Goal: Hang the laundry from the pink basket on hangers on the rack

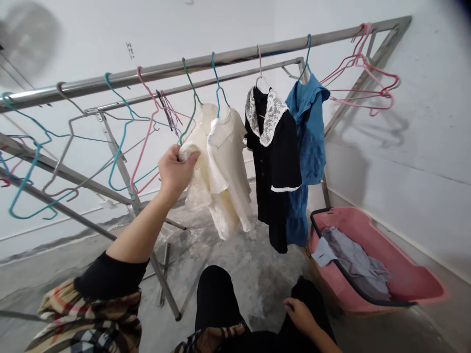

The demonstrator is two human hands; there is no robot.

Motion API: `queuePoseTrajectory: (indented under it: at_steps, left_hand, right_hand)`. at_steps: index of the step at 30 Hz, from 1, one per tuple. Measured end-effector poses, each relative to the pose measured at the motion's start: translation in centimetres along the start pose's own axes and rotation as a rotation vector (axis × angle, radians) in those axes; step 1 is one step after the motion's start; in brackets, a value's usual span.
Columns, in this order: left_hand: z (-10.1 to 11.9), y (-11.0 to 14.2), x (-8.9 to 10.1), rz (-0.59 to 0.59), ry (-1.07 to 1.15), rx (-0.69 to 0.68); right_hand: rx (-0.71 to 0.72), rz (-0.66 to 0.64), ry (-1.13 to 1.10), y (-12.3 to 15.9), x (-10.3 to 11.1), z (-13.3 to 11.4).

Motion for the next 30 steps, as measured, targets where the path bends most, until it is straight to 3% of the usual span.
queuePoseTrajectory:
  at_steps: [4, 7, 10, 16, 19, 22, 25, 28, 30]
  left_hand:
    - [-0.8, 0.4, -0.4, 0.003, 0.324, 0.156]
    - [-0.7, 0.5, -0.2, 0.003, 0.432, 0.189]
    - [-0.9, 0.3, 0.0, -0.029, 0.510, 0.304]
    - [-2.1, 0.9, -0.3, -0.279, 0.543, 0.571]
    - [-2.3, 2.4, -0.7, -0.378, 0.539, 0.585]
    - [-1.0, 4.5, -1.2, -0.511, 0.552, 0.535]
    - [1.9, 6.6, -2.0, -0.699, 0.639, 0.492]
    - [5.2, 8.3, -2.7, -0.825, 0.677, 0.469]
    - [6.7, 8.7, -3.0, -0.847, 0.633, 0.421]
  right_hand:
    - [-0.001, 0.003, -0.003, 0.2, 0.2, -0.1]
    - [0.002, -0.005, -0.002, 0.3, 0.4, -0.2]
    - [0.003, -0.012, -0.002, 0.3, 0.5, -0.4]
    - [0.002, -0.001, -0.041, 0.6, 0.8, -0.8]
    - [-0.005, 0.003, -0.088, 0.6, 0.9, -0.7]
    - [-0.015, 0.021, -0.148, 0.6, 1.3, -1.3]
    - [0.015, 0.103, -0.296, 1.2, 3.2, -4.7]
    - [0.194, 0.213, -0.549, 2.9, 7.1, -11.2]
    - [0.337, 0.220, -0.585, 4.2, 10.0, -15.9]
Point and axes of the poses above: each hand's wrist, its own y-axis away from the middle knuckle, its own x-axis out of the back of the hand, z = x × y, the point moved 3 cm from there along -y, towards the middle knuckle, and after that the axes turned 10 degrees about -x, right-handed, at the moved point
